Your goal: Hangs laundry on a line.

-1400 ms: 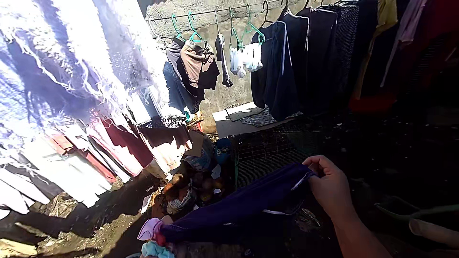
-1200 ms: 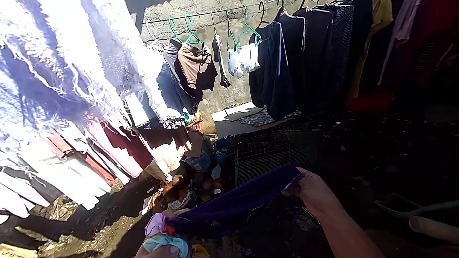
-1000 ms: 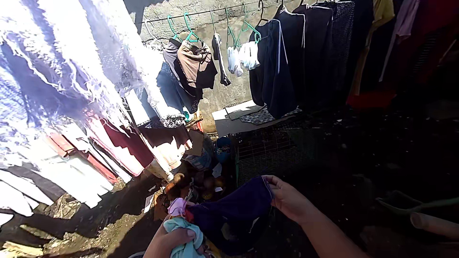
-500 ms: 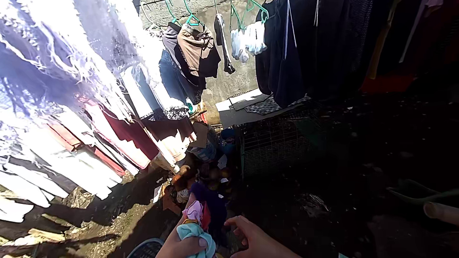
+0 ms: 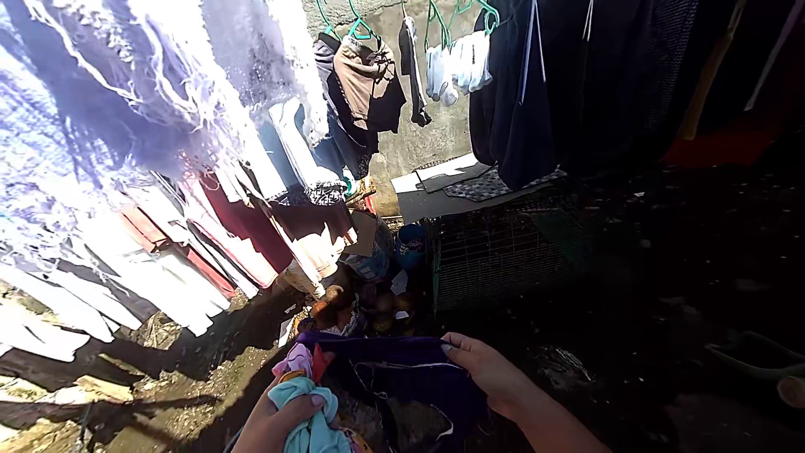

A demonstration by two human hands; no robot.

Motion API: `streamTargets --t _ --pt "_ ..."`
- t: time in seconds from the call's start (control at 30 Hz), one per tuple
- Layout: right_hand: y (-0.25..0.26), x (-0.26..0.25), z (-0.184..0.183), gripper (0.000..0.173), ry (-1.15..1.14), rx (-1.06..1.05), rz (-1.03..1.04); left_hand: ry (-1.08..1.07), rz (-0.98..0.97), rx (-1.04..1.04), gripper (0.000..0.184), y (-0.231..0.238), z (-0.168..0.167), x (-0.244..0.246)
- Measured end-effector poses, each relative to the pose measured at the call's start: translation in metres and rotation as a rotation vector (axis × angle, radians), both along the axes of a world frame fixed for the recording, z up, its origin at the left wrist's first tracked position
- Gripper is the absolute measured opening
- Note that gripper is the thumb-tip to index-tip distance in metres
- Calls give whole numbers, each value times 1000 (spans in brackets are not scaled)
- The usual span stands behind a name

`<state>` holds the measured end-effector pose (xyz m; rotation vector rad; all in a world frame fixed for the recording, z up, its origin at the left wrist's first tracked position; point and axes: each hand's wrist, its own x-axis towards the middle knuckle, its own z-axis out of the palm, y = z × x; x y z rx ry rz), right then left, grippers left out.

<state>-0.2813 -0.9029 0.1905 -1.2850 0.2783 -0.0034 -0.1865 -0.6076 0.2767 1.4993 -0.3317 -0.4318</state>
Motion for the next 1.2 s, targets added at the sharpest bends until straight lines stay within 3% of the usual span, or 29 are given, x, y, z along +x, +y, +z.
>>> streamTargets --t 0.1,0.17,0.23,0.33,0.4,0.53,0.67,0.73,0.87,0.97,1.03,1.2 --pt "-17 -10 3 45 -26 -333 351 38 32 -11 14 -1 -3 2" --pt "-23 -14 6 41 -73 -424 519 70 56 -5 12 -2 -6 4" --pt "-23 -18 3 20 -189 -252 534 118 55 0 12 -4 -11 7" --pt "-15 -18 1 39 -374 251 525 201 -98 7 22 -11 -30 16" --pt "-6 -13 5 55 -409 433 525 258 -216 36 24 -18 -43 16" --pt "3 -6 5 72 -362 501 517 294 -396 34 15 -34 -62 2" --pt "6 -5 8 75 -391 505 579 338 -590 -85 18 -49 -80 -6" --pt "4 -5 12 74 -370 441 601 261 -650 -135 26 -52 -86 -8" --pt "-6 -7 29 51 -202 174 492 119 -804 -206 50 -52 -87 -4" --pt "-21 -7 40 25 -98 -118 345 31 -1035 -152 53 -50 -80 11" --pt "-35 -1 35 19 -25 -301 214 -16 -1158 -208 54 -44 -74 20" --pt "-54 13 -29 22 193 -64 -211 70 -940 -422 45 -31 -59 16"
